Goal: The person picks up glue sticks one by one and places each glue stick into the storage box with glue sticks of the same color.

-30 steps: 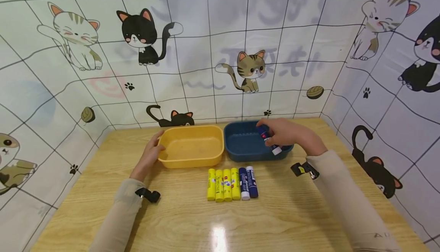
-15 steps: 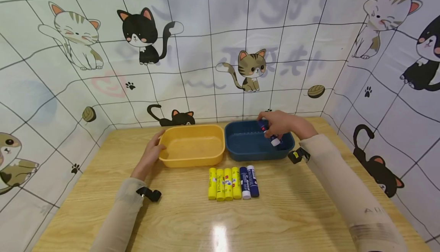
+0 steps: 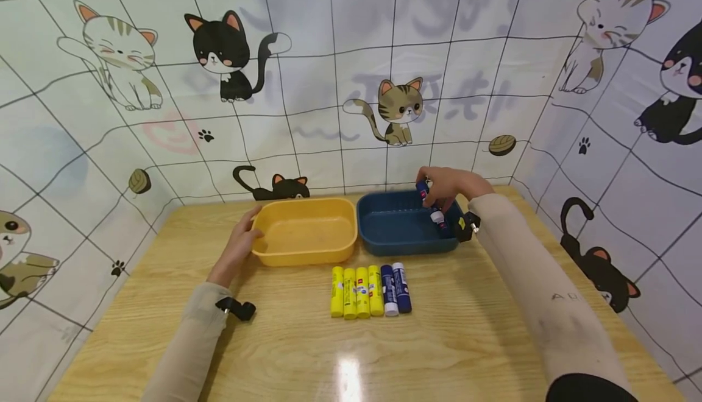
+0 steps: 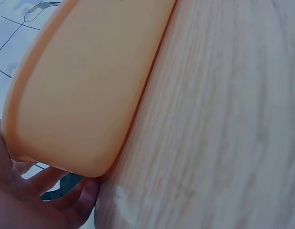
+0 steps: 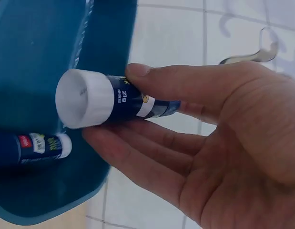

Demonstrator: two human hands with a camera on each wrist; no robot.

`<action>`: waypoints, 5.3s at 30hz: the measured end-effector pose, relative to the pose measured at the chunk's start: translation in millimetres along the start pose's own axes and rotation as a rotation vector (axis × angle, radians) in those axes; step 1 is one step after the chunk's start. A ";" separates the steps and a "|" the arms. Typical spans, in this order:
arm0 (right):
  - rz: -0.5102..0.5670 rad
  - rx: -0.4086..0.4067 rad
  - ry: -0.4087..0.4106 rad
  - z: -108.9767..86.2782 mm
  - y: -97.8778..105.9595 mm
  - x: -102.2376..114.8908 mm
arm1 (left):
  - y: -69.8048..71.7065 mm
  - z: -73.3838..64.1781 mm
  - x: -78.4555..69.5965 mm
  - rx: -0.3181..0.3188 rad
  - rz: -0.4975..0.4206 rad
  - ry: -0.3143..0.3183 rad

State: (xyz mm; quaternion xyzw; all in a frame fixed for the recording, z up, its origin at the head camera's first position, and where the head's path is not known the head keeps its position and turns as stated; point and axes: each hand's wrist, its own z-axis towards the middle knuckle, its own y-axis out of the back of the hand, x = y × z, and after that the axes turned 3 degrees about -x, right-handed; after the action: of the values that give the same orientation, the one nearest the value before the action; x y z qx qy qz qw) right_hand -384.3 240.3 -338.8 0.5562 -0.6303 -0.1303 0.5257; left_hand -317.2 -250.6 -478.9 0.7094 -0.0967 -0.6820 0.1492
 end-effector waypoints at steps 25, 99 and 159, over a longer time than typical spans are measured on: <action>0.072 0.084 -0.145 31.0 -11.7 -23.9 | 1.2 0.0 0.5 0.008 -0.017 -0.001; -0.132 -0.019 -0.199 42.6 -37.6 -43.3 | -2.1 -1.7 -1.7 -0.001 -0.032 0.006; 0.042 -0.138 0.364 -53.2 -123.0 26.6 | 2.3 -4.1 -4.0 -0.008 0.012 0.014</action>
State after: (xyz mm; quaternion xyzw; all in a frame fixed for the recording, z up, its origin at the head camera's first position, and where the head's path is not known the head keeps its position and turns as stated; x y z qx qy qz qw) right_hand -267.4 197.7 -395.1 0.5201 -0.5256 -0.0595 0.6706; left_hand -313.2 -251.1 -474.2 0.7130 -0.0973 -0.6765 0.1569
